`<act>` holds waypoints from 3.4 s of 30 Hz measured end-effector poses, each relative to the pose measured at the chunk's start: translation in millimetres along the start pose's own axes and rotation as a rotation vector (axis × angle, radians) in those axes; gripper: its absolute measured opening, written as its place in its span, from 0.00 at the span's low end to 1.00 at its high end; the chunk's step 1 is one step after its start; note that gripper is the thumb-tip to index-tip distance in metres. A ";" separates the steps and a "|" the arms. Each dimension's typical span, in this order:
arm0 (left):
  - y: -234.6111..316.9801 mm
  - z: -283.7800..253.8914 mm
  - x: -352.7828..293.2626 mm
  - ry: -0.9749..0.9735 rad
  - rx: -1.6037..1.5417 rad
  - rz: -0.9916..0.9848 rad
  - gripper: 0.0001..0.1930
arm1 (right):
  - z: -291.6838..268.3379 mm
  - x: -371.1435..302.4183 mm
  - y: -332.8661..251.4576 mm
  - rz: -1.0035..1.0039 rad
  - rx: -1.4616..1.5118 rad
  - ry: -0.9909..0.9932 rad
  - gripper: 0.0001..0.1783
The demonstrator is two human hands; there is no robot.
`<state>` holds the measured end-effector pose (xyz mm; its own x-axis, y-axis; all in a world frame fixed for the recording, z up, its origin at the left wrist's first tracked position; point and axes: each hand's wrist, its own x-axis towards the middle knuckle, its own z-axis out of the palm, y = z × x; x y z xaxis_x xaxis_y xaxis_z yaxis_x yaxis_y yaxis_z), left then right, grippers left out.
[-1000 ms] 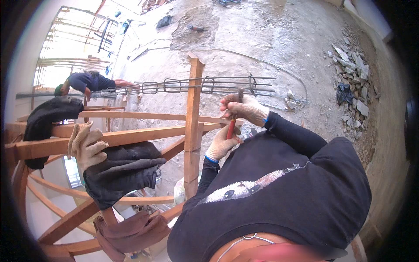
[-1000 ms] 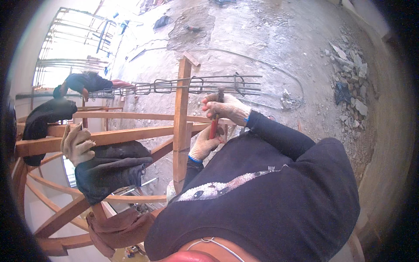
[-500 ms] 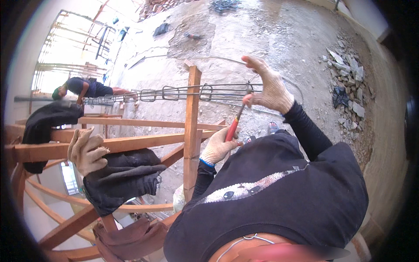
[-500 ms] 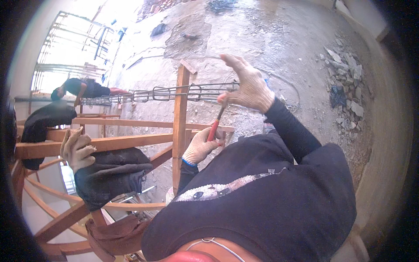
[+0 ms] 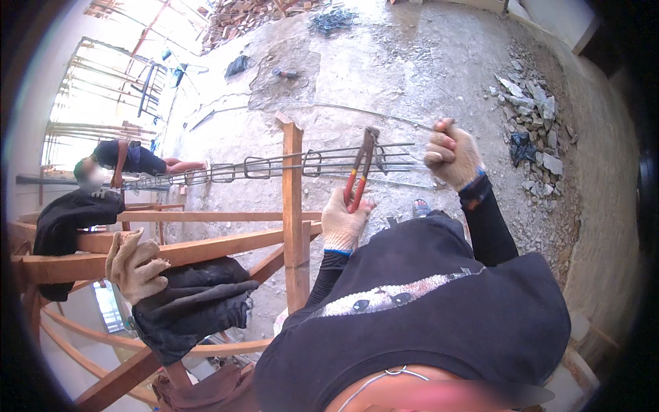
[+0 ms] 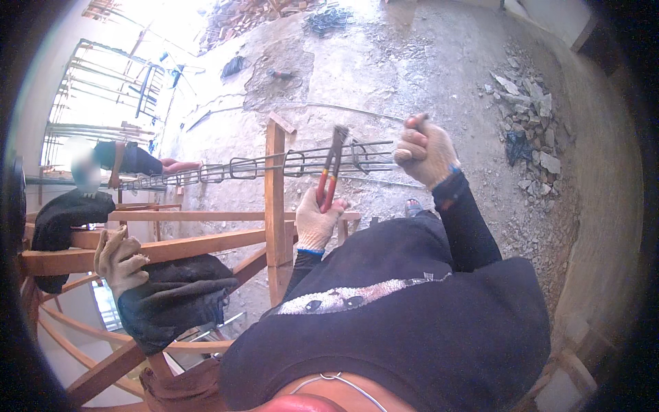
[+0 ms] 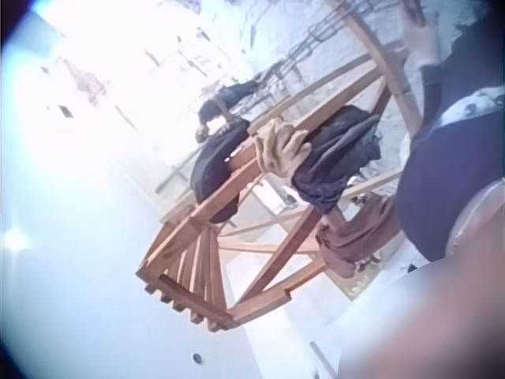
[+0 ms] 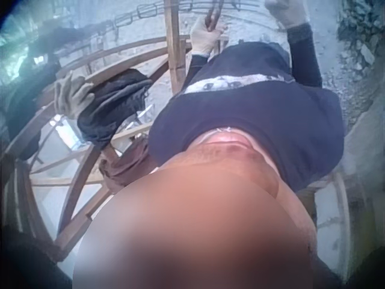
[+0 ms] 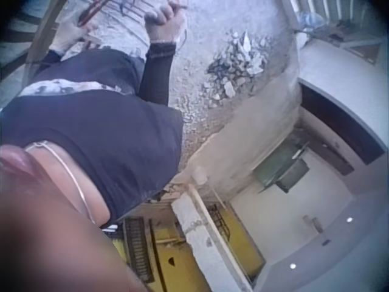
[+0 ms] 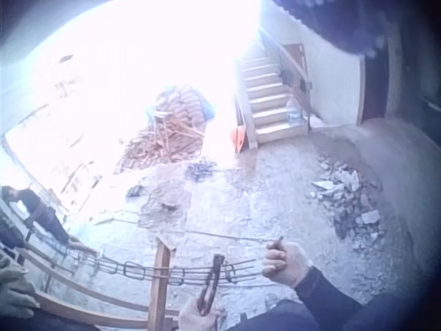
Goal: The person assembles a rebar cage by wrapping and twisting wire around intersecting steel bars using pliers. They repeatedly position the wire, twist it to secure the joints, and cut the excess wire. The process is repeated along the length of the cage.
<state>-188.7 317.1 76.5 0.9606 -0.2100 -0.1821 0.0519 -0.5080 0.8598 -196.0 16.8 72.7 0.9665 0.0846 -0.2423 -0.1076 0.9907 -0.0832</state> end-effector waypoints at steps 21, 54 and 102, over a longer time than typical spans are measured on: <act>-26.1 -15.8 -9.6 -0.391 -0.392 -0.261 0.09 | 57.9 -32.9 -26.6 -0.282 -0.144 -0.202 0.18; -38.4 -47.6 -47.0 -0.368 -0.639 0.073 0.16 | 30.4 -26.3 -30.3 -0.250 0.190 -0.606 0.16; -222.1 33.0 13.4 0.698 -0.585 -0.324 0.15 | 25.1 -15.7 -10.8 -0.251 -0.087 -0.490 0.18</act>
<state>-196.3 399.6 -132.7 0.8120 0.5067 -0.2898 0.2891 0.0822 0.9538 -204.1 7.5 101.6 0.9581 -0.0924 0.2713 0.1408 0.9762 -0.1649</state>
